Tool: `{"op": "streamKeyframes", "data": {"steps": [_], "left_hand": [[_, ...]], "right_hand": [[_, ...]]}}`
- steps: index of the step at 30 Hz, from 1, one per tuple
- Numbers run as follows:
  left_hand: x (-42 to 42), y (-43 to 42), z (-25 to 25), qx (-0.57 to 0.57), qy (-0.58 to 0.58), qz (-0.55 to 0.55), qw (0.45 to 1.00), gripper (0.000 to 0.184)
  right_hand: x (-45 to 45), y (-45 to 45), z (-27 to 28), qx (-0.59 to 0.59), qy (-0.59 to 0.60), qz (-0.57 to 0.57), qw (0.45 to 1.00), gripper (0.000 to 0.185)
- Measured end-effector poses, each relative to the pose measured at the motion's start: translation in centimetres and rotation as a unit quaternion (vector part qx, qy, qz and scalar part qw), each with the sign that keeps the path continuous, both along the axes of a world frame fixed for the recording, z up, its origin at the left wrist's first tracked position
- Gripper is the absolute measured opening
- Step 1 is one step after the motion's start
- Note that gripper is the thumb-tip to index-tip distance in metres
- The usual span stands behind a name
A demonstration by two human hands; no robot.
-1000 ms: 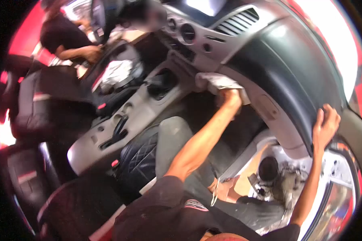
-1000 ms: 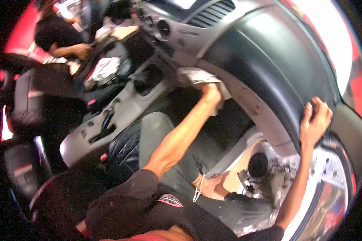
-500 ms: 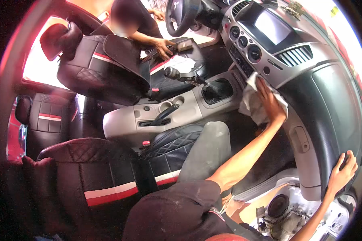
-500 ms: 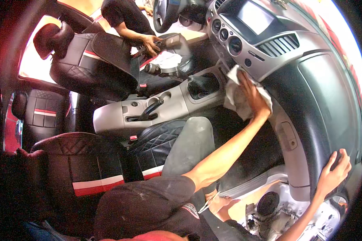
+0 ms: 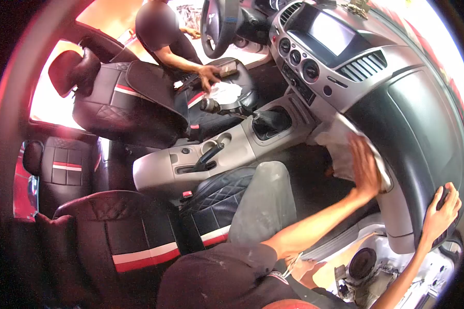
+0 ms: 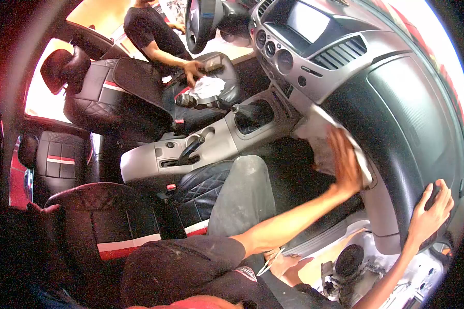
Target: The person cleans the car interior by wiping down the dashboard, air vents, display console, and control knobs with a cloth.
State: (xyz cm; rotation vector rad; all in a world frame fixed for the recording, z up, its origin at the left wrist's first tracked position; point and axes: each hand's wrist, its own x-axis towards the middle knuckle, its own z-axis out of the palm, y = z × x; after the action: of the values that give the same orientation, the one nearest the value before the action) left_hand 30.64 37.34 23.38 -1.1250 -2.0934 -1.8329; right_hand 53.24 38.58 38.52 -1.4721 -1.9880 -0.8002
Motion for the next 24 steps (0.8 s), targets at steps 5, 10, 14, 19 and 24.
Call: {"op": "streamKeyframes", "data": {"steps": [5, 10, 14, 19, 24], "left_hand": [[-1.1, 0.8, -2.6, -0.114, 0.019, -0.056, 0.992, 0.079], [0.2, -1.0, 2.4, -0.006, 0.02, 0.028, 0.999, 0.058], [7.4, -2.1, -1.9, -0.046, -0.048, -0.187, 0.98, 0.066], [-0.3, 1.9, -0.4, 0.015, -0.04, -0.073, 0.996, 0.069], [5.8, -0.6, -0.6, 0.025, -0.069, -0.127, 0.989, 0.073]], "right_hand": [[0.9, -0.4, 0.0, 0.016, -0.013, 0.043, 0.999, 0.025], [-0.1, 0.0, 0.1, 0.025, 0.005, 0.023, 0.999, 0.025], [-0.3, -0.7, 0.1, 0.017, 0.02, 0.034, 0.999, 0.024], [-1.0, -0.8, 0.9, 0.032, 0.027, 0.048, 0.998, 0.022], [-2.9, -2.1, 1.8, 0.04, 0.044, 0.028, 0.998, 0.021]]}}
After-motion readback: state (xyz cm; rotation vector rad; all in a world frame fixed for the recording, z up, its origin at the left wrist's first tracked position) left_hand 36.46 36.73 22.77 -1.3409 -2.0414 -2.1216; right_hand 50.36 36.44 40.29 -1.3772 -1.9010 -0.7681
